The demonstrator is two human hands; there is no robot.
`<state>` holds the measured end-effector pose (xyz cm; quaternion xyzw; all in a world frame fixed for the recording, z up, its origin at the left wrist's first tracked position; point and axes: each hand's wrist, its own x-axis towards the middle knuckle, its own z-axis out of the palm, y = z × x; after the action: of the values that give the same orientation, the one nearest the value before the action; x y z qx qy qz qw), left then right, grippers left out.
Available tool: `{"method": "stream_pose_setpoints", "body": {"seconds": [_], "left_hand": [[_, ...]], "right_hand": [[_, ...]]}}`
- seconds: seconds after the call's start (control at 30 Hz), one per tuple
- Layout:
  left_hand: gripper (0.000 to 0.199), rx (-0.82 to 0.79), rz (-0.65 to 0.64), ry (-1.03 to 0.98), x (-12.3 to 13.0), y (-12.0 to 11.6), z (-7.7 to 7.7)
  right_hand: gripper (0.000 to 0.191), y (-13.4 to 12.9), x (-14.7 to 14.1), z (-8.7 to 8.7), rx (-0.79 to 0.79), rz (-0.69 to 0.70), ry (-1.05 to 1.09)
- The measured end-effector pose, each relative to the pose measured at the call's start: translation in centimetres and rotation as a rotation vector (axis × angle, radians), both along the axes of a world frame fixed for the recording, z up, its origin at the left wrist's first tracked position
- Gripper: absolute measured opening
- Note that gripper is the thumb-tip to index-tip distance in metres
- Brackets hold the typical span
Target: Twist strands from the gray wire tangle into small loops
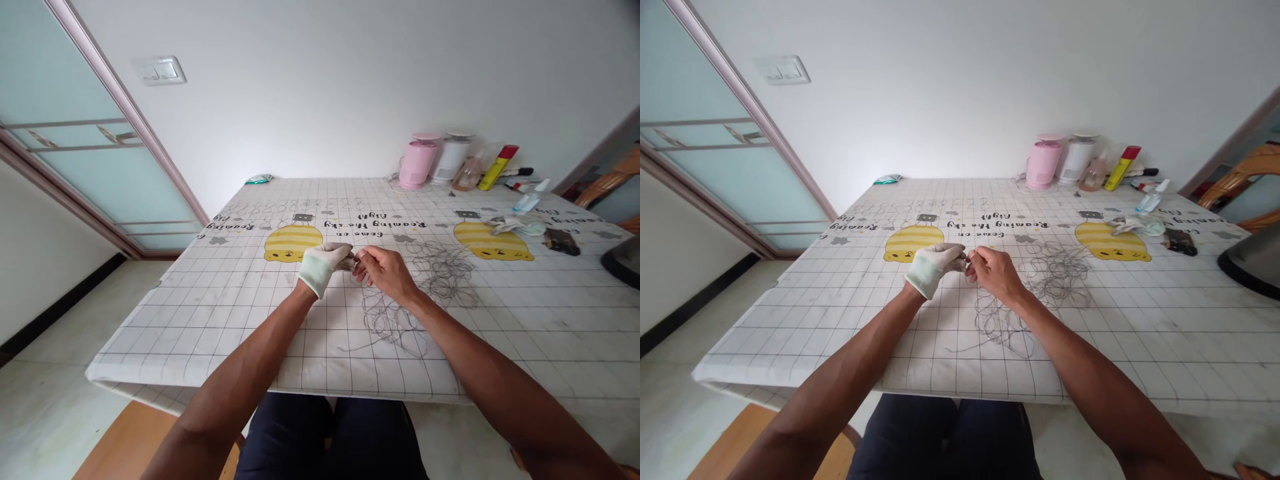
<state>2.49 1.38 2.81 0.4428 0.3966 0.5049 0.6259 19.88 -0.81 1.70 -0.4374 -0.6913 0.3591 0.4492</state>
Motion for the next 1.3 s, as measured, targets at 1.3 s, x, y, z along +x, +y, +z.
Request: {"method": "stream_pose_setpoints", "body": {"seconds": [1.3], "left_hand": [[0.015,0.104,0.031,0.023,-0.2,-0.4,0.0]], "right_hand": [[0.047,-1.6,-0.9,0.9,-0.052,0.084,0.07]]}}
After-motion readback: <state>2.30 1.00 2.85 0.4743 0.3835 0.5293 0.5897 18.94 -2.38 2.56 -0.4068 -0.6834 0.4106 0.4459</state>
